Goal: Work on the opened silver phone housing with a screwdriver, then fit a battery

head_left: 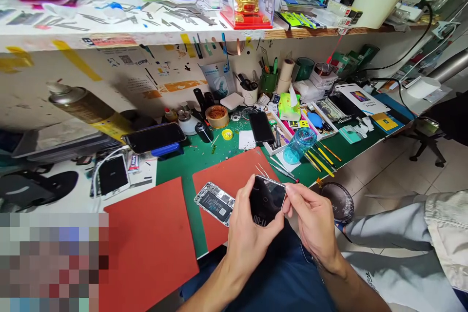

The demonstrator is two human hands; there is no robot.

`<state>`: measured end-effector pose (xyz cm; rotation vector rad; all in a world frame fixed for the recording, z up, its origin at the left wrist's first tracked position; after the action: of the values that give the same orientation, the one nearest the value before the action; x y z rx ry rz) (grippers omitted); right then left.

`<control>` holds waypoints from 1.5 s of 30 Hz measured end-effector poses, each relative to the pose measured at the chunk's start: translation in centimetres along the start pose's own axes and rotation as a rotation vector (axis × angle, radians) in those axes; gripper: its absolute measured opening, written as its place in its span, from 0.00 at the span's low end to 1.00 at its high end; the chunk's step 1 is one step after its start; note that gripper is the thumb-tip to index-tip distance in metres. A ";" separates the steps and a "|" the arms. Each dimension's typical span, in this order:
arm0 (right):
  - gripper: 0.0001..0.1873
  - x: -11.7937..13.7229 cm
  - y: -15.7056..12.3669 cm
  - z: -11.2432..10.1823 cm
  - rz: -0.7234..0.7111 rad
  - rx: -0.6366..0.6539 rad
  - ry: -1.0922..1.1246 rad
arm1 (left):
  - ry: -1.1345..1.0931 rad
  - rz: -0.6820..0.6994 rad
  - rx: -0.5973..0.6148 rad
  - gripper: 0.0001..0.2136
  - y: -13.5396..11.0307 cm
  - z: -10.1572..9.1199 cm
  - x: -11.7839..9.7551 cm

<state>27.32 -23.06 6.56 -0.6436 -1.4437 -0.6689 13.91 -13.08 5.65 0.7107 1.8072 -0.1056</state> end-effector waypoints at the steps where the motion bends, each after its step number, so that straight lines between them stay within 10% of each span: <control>1: 0.15 -0.1 0.1 0.0 0.009 0.005 0.004 | 0.029 0.026 0.003 0.41 0.0 0.0 -0.2; 15: 0.12 -1.1 0.0 0.0 0.066 0.039 0.156 | 0.107 0.023 0.078 0.39 0.3 -0.1 -0.2; 45: 0.14 -0.3 0.4 0.2 0.126 0.061 0.165 | -0.808 -0.561 0.443 0.37 0.1 2.9 2.3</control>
<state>27.48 -22.65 6.28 -0.6119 -1.2554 -0.5636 15.94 -13.22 2.55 0.3463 1.1422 -1.0387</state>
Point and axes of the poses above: each hand's wrist, its own y-axis towards the middle knuckle, its own z-axis out of the palm, x = y × z, the point moved 6 cm from there along y, towards the middle knuckle, and after that the axes turned 1 degree about z, right-handed, at the moved point
